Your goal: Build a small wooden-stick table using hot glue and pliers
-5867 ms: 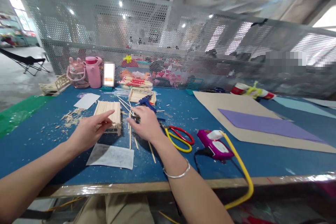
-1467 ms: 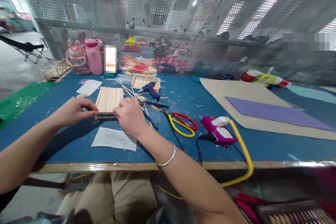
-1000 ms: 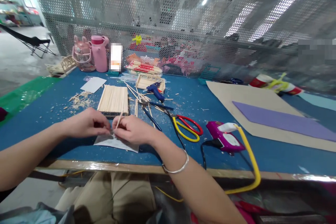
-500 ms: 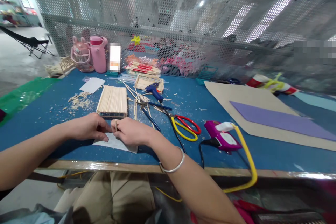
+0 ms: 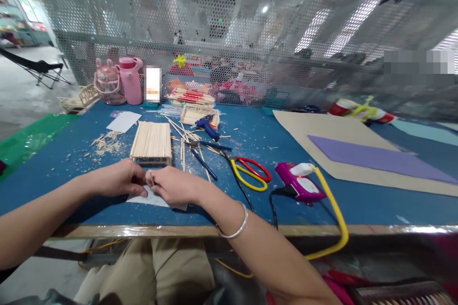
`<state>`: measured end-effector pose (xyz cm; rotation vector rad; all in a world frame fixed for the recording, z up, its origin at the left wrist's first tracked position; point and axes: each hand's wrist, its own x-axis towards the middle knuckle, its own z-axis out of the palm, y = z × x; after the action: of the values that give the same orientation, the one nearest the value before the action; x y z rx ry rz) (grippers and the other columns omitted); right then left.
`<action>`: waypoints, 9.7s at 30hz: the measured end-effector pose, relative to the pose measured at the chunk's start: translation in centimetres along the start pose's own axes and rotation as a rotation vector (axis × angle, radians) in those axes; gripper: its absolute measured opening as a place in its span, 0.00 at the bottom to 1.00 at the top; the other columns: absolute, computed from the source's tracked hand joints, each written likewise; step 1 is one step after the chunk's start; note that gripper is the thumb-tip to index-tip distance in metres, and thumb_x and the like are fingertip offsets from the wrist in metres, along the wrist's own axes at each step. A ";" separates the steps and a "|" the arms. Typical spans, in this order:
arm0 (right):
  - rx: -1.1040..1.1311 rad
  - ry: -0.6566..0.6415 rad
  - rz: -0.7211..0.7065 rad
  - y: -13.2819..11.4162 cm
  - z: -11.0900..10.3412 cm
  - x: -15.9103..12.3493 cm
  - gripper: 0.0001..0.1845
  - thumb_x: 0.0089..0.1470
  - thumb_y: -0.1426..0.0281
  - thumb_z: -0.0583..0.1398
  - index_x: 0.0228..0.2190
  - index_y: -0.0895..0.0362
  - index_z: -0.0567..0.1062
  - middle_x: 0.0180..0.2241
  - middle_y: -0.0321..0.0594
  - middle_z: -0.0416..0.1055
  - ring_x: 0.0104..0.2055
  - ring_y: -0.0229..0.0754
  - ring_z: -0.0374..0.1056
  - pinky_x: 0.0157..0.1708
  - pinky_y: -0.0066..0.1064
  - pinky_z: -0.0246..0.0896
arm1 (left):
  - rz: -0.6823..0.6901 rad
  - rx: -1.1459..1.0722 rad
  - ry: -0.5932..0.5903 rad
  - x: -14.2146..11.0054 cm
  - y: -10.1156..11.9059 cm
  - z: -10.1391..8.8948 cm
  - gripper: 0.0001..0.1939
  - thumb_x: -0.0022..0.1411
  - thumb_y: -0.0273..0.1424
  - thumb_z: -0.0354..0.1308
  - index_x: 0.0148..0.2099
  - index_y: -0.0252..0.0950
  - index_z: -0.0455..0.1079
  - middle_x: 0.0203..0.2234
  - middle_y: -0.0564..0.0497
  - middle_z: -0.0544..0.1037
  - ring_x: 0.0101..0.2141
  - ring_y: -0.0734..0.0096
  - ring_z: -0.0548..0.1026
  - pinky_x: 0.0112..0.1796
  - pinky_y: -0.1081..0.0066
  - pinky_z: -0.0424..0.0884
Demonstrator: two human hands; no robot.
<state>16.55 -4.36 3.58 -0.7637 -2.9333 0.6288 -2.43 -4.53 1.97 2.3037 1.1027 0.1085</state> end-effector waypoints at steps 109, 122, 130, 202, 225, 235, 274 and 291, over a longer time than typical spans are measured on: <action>0.121 0.738 0.029 5.1 -0.3 -0.6 0.11 0.44 0.77 0.56 0.27 0.56 0.79 0.28 0.38 0.75 0.30 0.35 0.69 0.33 0.28 0.63 | -0.165 0.007 0.598 -1.1 -1.7 -2.3 0.11 0.52 0.37 0.56 0.31 0.37 0.75 0.27 0.49 0.78 0.28 0.70 0.73 0.30 0.71 0.66; 0.671 0.665 0.343 5.0 0.2 0.4 0.05 0.41 0.72 0.62 0.25 0.58 0.78 0.24 0.37 0.72 0.25 0.34 0.65 0.28 0.28 0.60 | -0.149 0.013 0.602 -1.1 -1.8 -2.3 0.11 0.53 0.37 0.55 0.31 0.37 0.75 0.27 0.49 0.78 0.29 0.69 0.73 0.31 0.70 0.66; 0.735 0.668 0.420 4.7 0.1 0.7 0.06 0.39 0.73 0.61 0.24 0.60 0.77 0.21 0.34 0.71 0.22 0.33 0.62 0.27 0.27 0.57 | -0.003 0.181 0.609 -1.1 -1.6 -2.2 0.11 0.56 0.34 0.53 0.31 0.37 0.76 0.27 0.49 0.78 0.28 0.71 0.72 0.31 0.72 0.66; -0.222 1.337 0.624 13.9 -8.3 -3.8 0.22 0.53 0.58 0.50 0.40 0.62 0.70 0.40 0.52 0.69 0.41 0.50 0.67 0.41 0.40 0.60 | -0.319 -0.644 0.695 2.7 -3.8 -0.5 0.15 0.54 0.42 0.50 0.24 0.39 0.50 0.13 0.60 0.60 0.17 0.76 0.61 0.21 0.73 0.56; 0.125 0.418 0.314 -0.9 -5.2 -3.1 0.20 0.56 0.58 0.50 0.20 0.56 0.67 0.23 0.38 0.65 0.29 0.39 0.63 0.30 0.29 0.58 | -0.336 -0.598 0.711 2.6 -3.8 -0.8 0.12 0.53 0.38 0.51 0.24 0.39 0.53 0.13 0.58 0.64 0.17 0.76 0.63 0.21 0.73 0.56; 0.061 0.385 0.285 -0.9 -4.5 -2.2 0.19 0.57 0.60 0.49 0.19 0.56 0.64 0.24 0.38 0.65 0.29 0.39 0.62 0.30 0.29 0.59 | -0.333 -0.535 0.687 2.4 -3.7 -1.1 0.12 0.54 0.38 0.50 0.24 0.39 0.53 0.14 0.56 0.67 0.18 0.75 0.65 0.23 0.72 0.57; 0.033 0.439 0.390 -0.3 -4.3 -4.4 0.18 0.57 0.58 0.49 0.33 0.57 0.71 0.32 0.43 0.70 0.33 0.44 0.65 0.32 0.33 0.60 | -0.316 -0.632 0.682 2.5 -3.9 -0.9 0.13 0.52 0.38 0.52 0.23 0.39 0.52 0.13 0.57 0.64 0.17 0.75 0.63 0.22 0.72 0.56; -0.003 0.510 0.520 0.3 -4.4 -7.4 0.20 0.55 0.56 0.49 0.20 0.54 0.66 0.15 0.35 0.61 0.21 0.40 0.61 0.22 0.31 0.55 | -0.306 -0.614 0.669 2.5 -4.3 -0.7 0.15 0.54 0.40 0.51 0.24 0.39 0.51 0.13 0.59 0.62 0.17 0.75 0.63 0.21 0.73 0.57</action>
<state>23.82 -6.04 7.89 -1.4554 -2.2766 0.3693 -3.97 -0.20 -0.19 1.5459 1.4637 1.0030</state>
